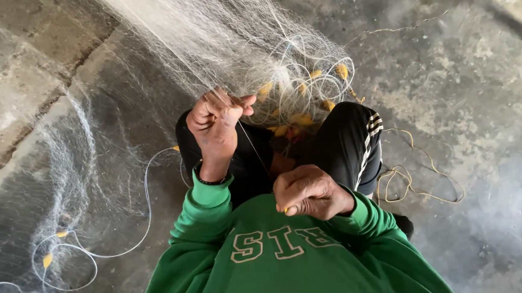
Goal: The person repairs a fishing net by aligning its spider webs on a stick, then cutting the webs with scissors. The person then pulls the cut webs by hand.
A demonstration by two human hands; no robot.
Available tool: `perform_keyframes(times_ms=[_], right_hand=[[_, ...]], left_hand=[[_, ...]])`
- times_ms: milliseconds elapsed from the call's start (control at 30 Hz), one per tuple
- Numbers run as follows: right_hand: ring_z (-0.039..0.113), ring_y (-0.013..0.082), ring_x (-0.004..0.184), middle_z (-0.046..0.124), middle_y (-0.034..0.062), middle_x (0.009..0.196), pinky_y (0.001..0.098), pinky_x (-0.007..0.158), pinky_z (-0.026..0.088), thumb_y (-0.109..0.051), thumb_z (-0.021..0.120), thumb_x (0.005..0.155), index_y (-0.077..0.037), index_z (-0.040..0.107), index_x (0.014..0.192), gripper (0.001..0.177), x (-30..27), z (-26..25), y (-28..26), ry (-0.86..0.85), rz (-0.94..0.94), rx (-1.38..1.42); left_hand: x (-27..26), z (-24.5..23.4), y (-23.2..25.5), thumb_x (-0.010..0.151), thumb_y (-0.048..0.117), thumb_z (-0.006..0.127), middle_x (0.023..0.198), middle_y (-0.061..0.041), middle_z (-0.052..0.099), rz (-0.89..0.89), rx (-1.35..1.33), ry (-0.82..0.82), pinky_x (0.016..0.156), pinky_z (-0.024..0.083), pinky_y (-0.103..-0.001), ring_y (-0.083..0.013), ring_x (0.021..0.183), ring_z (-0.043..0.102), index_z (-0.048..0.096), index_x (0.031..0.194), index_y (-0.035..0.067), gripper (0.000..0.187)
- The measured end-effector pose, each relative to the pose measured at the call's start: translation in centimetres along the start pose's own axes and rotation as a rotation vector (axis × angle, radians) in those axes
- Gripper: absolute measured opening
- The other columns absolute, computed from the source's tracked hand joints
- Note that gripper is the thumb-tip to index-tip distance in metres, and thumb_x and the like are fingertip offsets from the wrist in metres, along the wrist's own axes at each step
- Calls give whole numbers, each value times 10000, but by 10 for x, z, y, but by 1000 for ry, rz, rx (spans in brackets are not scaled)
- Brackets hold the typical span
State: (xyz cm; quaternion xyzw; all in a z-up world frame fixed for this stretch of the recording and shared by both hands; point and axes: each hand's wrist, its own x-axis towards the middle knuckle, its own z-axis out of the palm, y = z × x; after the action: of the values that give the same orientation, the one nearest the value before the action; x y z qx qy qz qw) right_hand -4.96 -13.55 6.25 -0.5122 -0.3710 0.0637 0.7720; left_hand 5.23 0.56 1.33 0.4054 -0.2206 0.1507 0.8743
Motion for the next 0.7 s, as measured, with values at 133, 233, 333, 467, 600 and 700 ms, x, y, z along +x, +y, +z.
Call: perform_keyframes(times_ms=[133, 233, 333, 467, 600, 700], right_hand=[[503, 217, 493, 528, 143, 657, 309, 414, 412, -51, 587, 811, 42, 618, 769, 107, 4, 0, -6, 5, -22, 15], [491, 211, 504, 513, 141, 652, 302, 428, 414, -62, 578, 822, 45, 615, 780, 121, 4, -2, -8, 11, -70, 42], [512, 225, 536, 518, 156, 636, 331, 487, 452, -47, 580, 810, 62, 617, 773, 121, -1, -4, -3, 94, -174, 160], [517, 237, 555, 515, 165, 622, 346, 530, 463, -24, 583, 801, 78, 602, 759, 112, -7, -5, 6, 137, -185, 319], [517, 244, 538, 502, 185, 607, 387, 553, 463, -6, 575, 797, 117, 571, 770, 127, -10, -9, 11, 181, -231, 431], [531, 306, 551, 467, 182, 569, 458, 603, 499, -26, 543, 793, 80, 542, 753, 114, -18, -13, 17, 321, -313, 460]], left_hand=[[4, 9, 5, 775, -29, 584, 541, -177, 501, 31, 57, 16, 650, 524, -556, -273, 541, 595, 412, 586, 0, 257], [8, 12, 11, 829, 50, 569, 574, -168, 530, 25, 161, 3, 693, 512, -557, -256, 574, 606, 408, 589, 20, 290], [9, 3, 6, 766, 38, 650, 542, -126, 487, 178, 226, -26, 686, 525, -507, -235, 543, 596, 422, 550, 21, 314], [6, -5, 4, 802, 73, 621, 546, -146, 511, 187, 289, -3, 664, 529, -498, -221, 518, 580, 493, 590, -23, 266], [1, -7, 5, 875, 121, 537, 559, -137, 529, 77, 326, 24, 685, 536, -492, -191, 551, 579, 448, 622, 8, 291], [9, 7, 12, 782, 26, 582, 614, -77, 515, -64, -58, 64, 792, 531, -448, -191, 645, 620, 381, 618, 89, 268]])
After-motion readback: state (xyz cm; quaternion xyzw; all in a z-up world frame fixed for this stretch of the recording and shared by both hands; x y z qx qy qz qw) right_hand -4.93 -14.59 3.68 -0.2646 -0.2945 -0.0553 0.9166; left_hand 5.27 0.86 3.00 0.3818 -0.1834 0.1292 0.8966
